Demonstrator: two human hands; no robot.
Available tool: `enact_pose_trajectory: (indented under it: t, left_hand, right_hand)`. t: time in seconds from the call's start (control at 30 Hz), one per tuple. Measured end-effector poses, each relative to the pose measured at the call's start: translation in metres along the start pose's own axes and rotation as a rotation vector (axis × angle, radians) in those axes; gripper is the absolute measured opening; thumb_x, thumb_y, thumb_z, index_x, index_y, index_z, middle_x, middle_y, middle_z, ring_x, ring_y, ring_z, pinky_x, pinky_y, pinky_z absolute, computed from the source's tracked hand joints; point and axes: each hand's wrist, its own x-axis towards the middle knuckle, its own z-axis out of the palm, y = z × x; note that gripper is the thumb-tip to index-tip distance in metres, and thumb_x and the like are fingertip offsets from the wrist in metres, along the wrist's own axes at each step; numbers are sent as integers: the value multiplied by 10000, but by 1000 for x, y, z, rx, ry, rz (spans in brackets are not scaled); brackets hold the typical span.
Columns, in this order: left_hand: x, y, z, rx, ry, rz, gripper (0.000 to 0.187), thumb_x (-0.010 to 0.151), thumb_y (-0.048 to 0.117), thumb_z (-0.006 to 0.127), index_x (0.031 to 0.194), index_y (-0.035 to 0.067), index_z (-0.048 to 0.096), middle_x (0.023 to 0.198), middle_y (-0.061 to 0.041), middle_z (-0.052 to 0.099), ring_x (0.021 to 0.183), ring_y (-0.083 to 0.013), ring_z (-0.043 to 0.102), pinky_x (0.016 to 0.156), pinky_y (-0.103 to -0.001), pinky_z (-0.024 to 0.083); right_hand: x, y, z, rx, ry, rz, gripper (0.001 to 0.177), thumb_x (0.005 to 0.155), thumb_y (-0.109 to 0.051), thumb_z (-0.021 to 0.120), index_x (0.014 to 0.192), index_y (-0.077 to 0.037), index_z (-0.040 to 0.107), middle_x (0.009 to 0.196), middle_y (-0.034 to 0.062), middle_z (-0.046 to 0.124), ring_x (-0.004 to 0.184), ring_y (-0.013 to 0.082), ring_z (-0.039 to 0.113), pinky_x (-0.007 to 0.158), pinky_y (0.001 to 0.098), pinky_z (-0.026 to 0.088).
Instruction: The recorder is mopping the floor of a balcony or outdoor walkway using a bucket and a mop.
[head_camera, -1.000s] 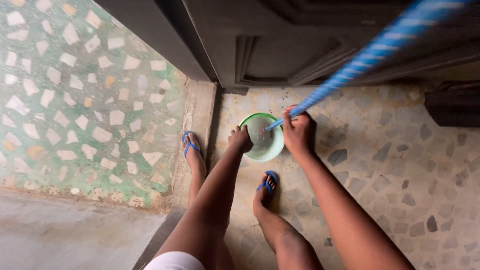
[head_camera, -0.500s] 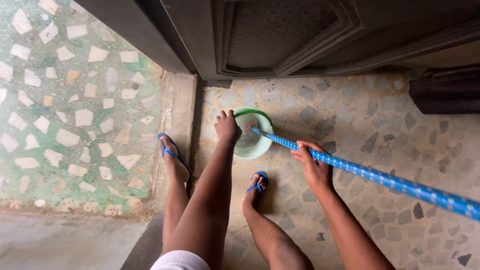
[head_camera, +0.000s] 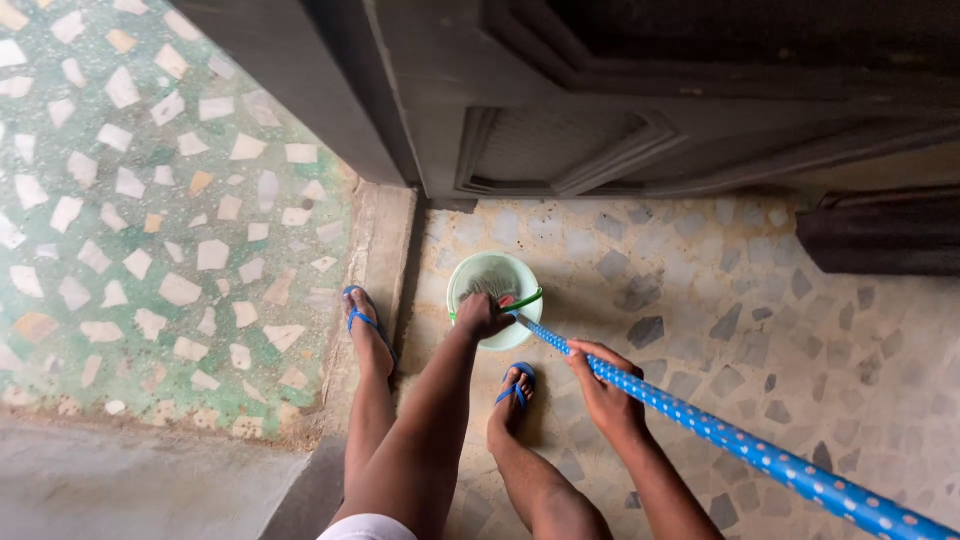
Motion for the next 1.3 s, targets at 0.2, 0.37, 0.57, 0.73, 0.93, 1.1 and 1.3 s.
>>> enact_pose_trajectory:
  t: [0.2, 0.37, 0.57, 0.73, 0.93, 1.1, 1.3]
  left_hand:
    - [-56, 6, -41, -152, 197, -222, 398, 765, 472, 798, 838, 81, 781, 904, -238, 730, 882, -419, 712, 810, -525, 583]
    - [-112, -14, -114, -234, 223, -360, 468, 759, 486, 808, 808, 22, 769, 899, -249, 719, 876, -414, 713, 813, -516, 584]
    - [-174, -44, -192, -376, 353, -502, 415, 773, 432, 758, 838, 23, 781, 902, -256, 721, 913, -405, 717, 865, -484, 579]
    - [-230, -74, -268, -548, 437, -589, 342, 800, 405, 701, 939, 111, 807, 947, -235, 731, 956, -391, 721, 915, -461, 566]
    - [-277, -111, -374, -622, 528, -705, 387, 863, 465, 658, 1031, 147, 799, 989, -215, 726, 1012, -385, 699, 936, -472, 547]
    - [-273, -171, -428, -646, 588, -737, 378, 838, 440, 672, 960, 108, 806, 944, -229, 743, 964, -381, 737, 925, -464, 568]
    - [-292, -205, -530, -600, 652, -707, 385, 839, 440, 663, 826, 82, 804, 803, -170, 761, 823, -330, 761, 850, -447, 592]
  right_hand:
    - [-25, -74, 21, -216, -102, -169, 219, 897, -168, 743, 1037, -4, 778, 988, 104, 823, 888, 187, 791, 787, 293, 598]
    - [-34, -157, 70, -343, -331, -364, 176, 861, -155, 734, 970, -27, 785, 932, 114, 806, 827, 202, 790, 747, 326, 604]
    - [-41, -279, 164, -513, -605, -333, 213, 867, -226, 730, 973, -55, 799, 835, 104, 793, 769, 191, 755, 742, 342, 589]
    - [-26, -329, 262, -578, -745, -315, 234, 875, -261, 751, 1024, -83, 783, 803, 11, 730, 757, 126, 695, 711, 301, 550]
    - [-21, -409, 366, -490, -950, -351, 229, 907, -246, 725, 951, -29, 782, 645, 21, 623, 611, 100, 564, 575, 291, 456]
    - [-33, -482, 422, -543, -944, -371, 228, 929, -274, 721, 969, -58, 779, 638, -1, 606, 592, 84, 543, 544, 277, 431]
    - [-20, -532, 480, -374, -937, -326, 267, 941, -284, 706, 981, -25, 760, 667, 13, 668, 585, 87, 598, 526, 248, 478]
